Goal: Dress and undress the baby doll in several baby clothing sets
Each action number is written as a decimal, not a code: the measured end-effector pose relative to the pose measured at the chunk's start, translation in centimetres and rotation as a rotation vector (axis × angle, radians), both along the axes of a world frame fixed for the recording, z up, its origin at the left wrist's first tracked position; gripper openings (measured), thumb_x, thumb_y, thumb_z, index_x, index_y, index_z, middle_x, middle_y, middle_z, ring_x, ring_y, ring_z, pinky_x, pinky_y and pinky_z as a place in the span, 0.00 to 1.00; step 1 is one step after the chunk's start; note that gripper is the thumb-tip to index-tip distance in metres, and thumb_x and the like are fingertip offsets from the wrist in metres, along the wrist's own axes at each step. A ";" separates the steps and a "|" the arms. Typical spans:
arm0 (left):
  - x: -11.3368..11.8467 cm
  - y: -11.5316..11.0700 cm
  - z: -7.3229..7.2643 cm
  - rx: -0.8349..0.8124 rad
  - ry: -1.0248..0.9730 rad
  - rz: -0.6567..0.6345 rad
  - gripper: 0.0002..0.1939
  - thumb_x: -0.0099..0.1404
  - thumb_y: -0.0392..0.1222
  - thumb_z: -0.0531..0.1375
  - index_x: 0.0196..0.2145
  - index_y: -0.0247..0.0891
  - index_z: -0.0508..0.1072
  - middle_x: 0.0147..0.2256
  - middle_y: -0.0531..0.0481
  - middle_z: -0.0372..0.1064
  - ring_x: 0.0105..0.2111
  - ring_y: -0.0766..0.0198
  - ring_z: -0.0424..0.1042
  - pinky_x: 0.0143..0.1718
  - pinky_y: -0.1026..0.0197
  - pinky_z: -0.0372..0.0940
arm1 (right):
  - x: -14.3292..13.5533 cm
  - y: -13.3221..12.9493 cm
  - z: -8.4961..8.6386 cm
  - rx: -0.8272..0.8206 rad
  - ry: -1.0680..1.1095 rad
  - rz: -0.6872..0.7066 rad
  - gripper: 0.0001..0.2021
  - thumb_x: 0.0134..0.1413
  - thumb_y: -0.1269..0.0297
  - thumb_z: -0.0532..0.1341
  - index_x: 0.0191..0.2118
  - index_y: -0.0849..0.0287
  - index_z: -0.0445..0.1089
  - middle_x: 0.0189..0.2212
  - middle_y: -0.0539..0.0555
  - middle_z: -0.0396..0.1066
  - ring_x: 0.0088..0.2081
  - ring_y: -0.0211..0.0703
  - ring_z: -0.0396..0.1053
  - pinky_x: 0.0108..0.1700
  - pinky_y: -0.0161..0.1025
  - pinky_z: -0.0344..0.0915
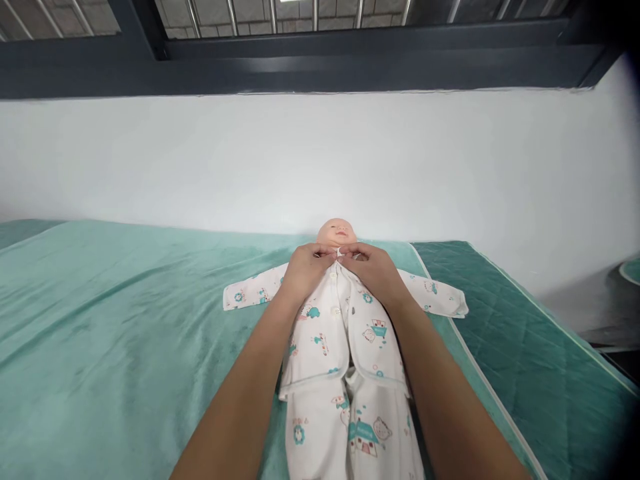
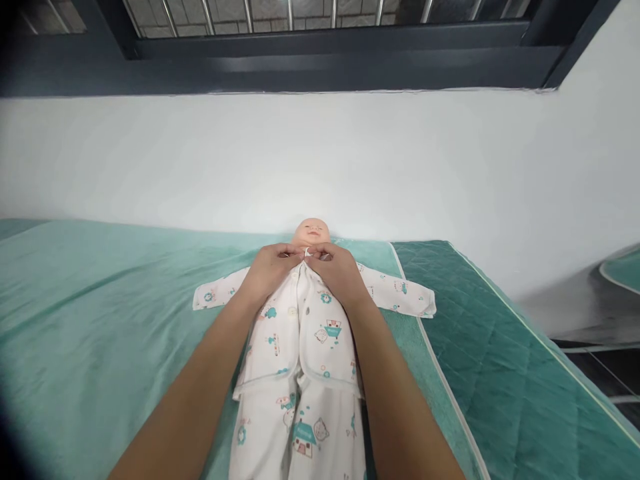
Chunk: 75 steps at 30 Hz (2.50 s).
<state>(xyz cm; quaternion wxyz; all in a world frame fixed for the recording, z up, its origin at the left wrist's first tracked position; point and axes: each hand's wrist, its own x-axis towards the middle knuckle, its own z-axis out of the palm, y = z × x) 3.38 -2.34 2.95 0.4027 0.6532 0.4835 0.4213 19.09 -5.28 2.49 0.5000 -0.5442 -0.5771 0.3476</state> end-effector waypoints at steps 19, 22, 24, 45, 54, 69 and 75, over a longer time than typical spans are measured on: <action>0.4 0.1 -0.4 0.176 0.041 -0.001 0.07 0.63 0.42 0.57 0.35 0.38 0.74 0.35 0.51 0.73 0.34 0.65 0.70 0.39 0.62 0.63 | 0.1 0.1 0.5 -0.037 -0.153 0.008 0.11 0.46 0.59 0.64 0.36 0.56 0.73 0.33 0.48 0.69 0.32 0.38 0.64 0.38 0.37 0.59; 0.5 -0.1 -0.3 0.154 0.006 -0.012 0.09 0.63 0.45 0.59 0.36 0.39 0.75 0.35 0.50 0.74 0.35 0.64 0.71 0.40 0.62 0.63 | 0.1 0.0 0.5 -0.043 -0.146 0.015 0.10 0.47 0.58 0.64 0.35 0.56 0.73 0.32 0.48 0.70 0.31 0.38 0.64 0.36 0.37 0.58; 0.5 -0.2 -0.1 0.139 0.014 -0.003 0.09 0.61 0.46 0.61 0.37 0.39 0.75 0.34 0.50 0.75 0.34 0.64 0.72 0.38 0.62 0.63 | 0.1 0.0 0.5 -0.054 -0.135 0.015 0.10 0.47 0.57 0.63 0.35 0.56 0.73 0.31 0.48 0.70 0.30 0.38 0.64 0.35 0.37 0.58; -0.2 0.0 -0.1 0.141 0.062 -0.137 0.13 0.63 0.39 0.56 0.43 0.41 0.77 0.36 0.50 0.75 0.35 0.64 0.72 0.40 0.61 0.64 | 0.6 -0.2 0.4 -0.056 -0.150 0.008 0.13 0.46 0.57 0.64 0.37 0.56 0.73 0.32 0.48 0.70 0.32 0.39 0.65 0.37 0.38 0.59; -0.7 -0.5 0.7 0.036 0.076 -0.057 0.10 0.57 0.46 0.64 0.35 0.40 0.80 0.36 0.48 0.76 0.34 0.62 0.72 0.39 0.60 0.65 | 0.6 -0.1 0.3 -0.037 -0.083 0.029 0.11 0.46 0.59 0.64 0.37 0.57 0.75 0.29 0.47 0.69 0.30 0.38 0.64 0.36 0.37 0.58; 0.1 0.0 -0.1 0.233 0.136 -0.007 0.06 0.59 0.39 0.61 0.33 0.40 0.79 0.38 0.49 0.75 0.38 0.61 0.73 0.45 0.58 0.64 | 1.1 0.6 -0.9 0.020 0.087 0.007 0.10 0.48 0.57 0.65 0.34 0.56 0.76 0.35 0.50 0.73 0.37 0.41 0.68 0.42 0.38 0.61; 0.3 0.0 -0.1 0.311 0.176 -0.009 0.06 0.60 0.35 0.60 0.31 0.40 0.78 0.37 0.49 0.75 0.39 0.62 0.72 0.46 0.59 0.64 | 1.0 0.2 -0.3 0.018 -0.015 0.046 0.11 0.47 0.57 0.64 0.36 0.56 0.75 0.32 0.49 0.70 0.31 0.38 0.64 0.35 0.37 0.59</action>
